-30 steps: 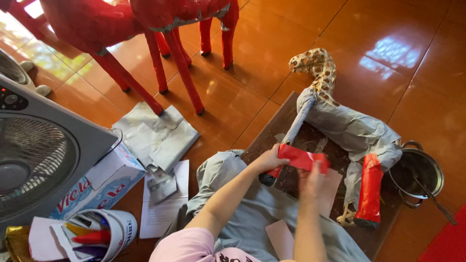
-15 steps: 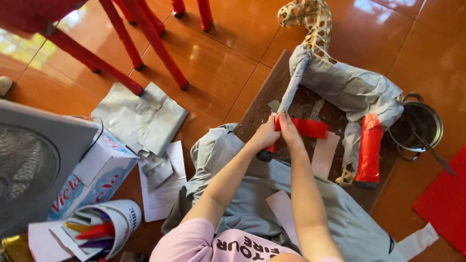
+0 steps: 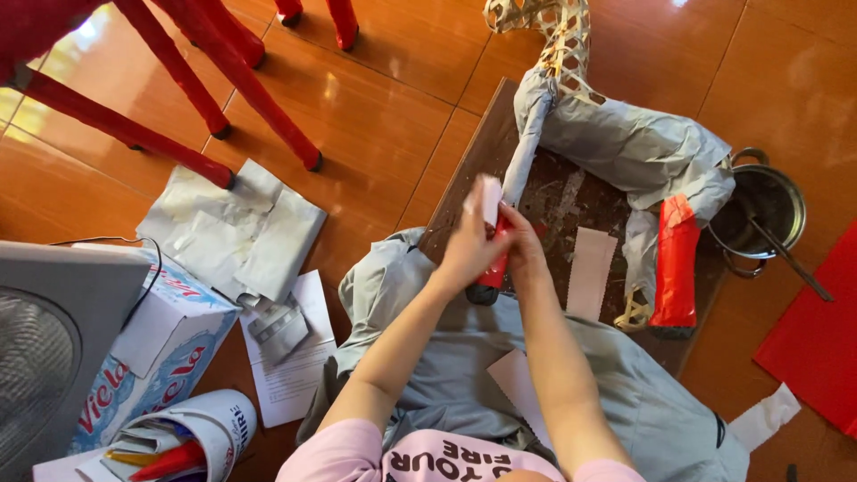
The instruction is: Applying colored paper strips and glue to a giraffe-shaped craft model.
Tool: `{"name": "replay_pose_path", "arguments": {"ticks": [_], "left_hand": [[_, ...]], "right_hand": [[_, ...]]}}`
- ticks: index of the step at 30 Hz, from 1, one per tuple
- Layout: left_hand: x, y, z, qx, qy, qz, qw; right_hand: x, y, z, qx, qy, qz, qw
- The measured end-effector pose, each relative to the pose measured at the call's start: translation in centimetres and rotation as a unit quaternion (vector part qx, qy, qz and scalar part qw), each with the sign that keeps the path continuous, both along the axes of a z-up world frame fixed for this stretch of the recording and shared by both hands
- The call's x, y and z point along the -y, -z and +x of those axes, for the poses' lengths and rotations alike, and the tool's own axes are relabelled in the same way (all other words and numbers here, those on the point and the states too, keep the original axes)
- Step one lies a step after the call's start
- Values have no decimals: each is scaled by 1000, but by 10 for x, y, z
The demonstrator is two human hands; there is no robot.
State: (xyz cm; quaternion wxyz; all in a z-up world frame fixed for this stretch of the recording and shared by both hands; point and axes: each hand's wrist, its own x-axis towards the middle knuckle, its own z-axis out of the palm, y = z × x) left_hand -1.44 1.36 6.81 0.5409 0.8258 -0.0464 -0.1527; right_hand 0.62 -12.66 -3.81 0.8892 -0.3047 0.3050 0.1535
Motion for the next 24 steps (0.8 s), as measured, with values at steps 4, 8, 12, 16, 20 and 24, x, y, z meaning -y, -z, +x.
{"name": "replay_pose_path", "arguments": {"ticks": [4, 8, 12, 16, 20, 24], "left_hand": [[11, -9, 49, 307, -145, -43, 940], [55, -7, 86, 219, -108, -67, 967], [88, 0, 67, 220, 79, -54, 971], [70, 30, 53, 188, 171, -90, 963], [31, 97, 53, 36, 8, 47, 998], [29, 64, 38, -49, 38, -3, 998]], "right_hand": [[-9, -42, -12, 1, -5, -24, 1000], [-4, -58, -32, 185, 31, -238, 953], [5, -52, -25, 162, 88, -233, 955], [33, -9, -43, 115, 146, -222, 957], [19, -1, -38, 72, 178, -161, 968], [25, 18, -36, 60, 185, -6, 981]]}}
